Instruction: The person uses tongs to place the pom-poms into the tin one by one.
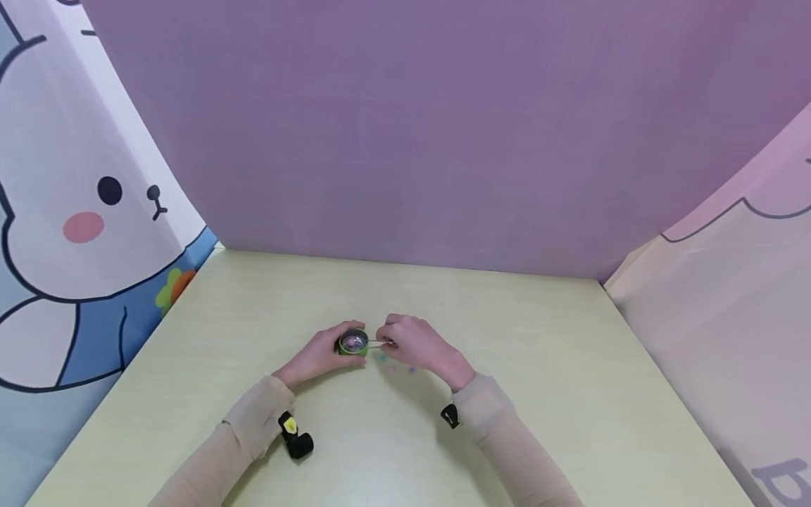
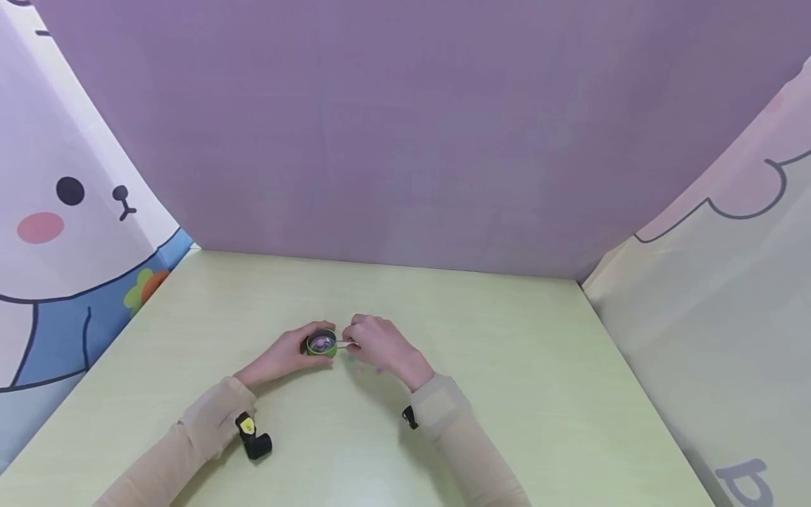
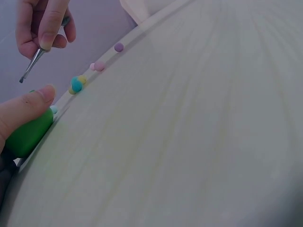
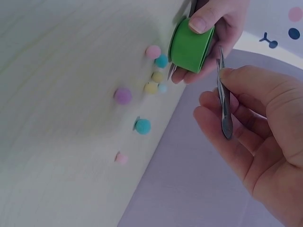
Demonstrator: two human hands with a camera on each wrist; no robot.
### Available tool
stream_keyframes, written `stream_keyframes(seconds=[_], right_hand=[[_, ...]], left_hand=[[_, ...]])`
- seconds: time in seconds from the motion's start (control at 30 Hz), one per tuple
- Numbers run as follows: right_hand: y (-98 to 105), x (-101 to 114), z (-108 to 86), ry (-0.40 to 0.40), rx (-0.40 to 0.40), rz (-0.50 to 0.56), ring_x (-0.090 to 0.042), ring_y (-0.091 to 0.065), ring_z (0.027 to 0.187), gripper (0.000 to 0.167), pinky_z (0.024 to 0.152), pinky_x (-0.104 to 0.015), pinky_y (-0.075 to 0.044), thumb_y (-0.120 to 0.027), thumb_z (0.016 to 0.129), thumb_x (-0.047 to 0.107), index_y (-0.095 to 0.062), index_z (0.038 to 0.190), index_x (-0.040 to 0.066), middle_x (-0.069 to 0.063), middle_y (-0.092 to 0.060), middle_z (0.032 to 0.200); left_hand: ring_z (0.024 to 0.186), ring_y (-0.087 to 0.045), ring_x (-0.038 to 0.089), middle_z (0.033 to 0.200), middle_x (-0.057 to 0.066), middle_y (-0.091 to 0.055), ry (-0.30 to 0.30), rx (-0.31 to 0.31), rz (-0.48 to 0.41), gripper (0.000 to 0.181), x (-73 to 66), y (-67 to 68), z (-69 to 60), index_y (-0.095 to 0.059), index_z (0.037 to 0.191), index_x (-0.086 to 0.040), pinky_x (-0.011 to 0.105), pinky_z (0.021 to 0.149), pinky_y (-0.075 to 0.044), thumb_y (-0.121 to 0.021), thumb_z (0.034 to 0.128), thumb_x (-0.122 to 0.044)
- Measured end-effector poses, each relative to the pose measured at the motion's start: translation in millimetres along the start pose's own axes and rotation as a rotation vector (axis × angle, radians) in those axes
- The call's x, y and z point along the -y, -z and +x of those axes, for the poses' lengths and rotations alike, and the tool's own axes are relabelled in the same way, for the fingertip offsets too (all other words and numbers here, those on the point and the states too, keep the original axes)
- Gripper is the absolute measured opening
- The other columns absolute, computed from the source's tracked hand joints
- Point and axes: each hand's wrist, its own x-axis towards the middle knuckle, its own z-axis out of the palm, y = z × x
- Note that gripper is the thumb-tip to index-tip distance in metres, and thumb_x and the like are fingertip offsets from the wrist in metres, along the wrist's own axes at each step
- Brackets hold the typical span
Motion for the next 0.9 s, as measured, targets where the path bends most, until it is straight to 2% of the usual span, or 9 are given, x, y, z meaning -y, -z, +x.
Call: stream_keyframes(seconds=[0.33,0.63,0.9], right_hand=[[4.5,-1.7,-13.9,0.008,-0.034,-0.034,-0.007,-0.056,0.068,0.007,0.058,-0.014,-0.046,-0.071,0.087,0.006,-0.074,0.091,0.009,-0.002,-0.068,0.084],[4.0,-8.1,-31.8,-0.018,-0.039,-0.022,-0.007,-0.057,0.068,0.008,0.059,-0.014,-0.046,-0.072,0.085,0.004,-0.074,0.088,0.010,-0.002,-0.067,0.083],[3.0,-11.7,-49.9,-0.061,-0.027,0.004,-0.005,-0.049,0.066,0.006,0.058,-0.013,-0.042,-0.074,0.084,0.005,-0.074,0.086,0.010,-0.001,-0.067,0.081]], left_hand=[[0.128,-0.057,0.030,0.142,0.009,-0.058,0.007,-0.008,0.004,0.074,-0.2,-0.4,-1.3,-0.049,0.144,-0.015,0.052,0.111,-0.045,-0.082,0.0804,-0.036],[0.130,-0.056,0.032,0.144,0.010,-0.056,0.011,-0.008,-0.004,0.075,-1.3,-0.9,-0.6,-0.049,0.143,-0.014,0.053,0.113,-0.043,-0.083,0.0795,-0.035],[0.131,-0.055,0.032,0.146,0.010,-0.054,0.024,0.002,-0.005,0.076,-2.1,-1.0,0.6,-0.048,0.144,-0.016,0.053,0.114,-0.042,-0.082,0.0797,-0.037]])
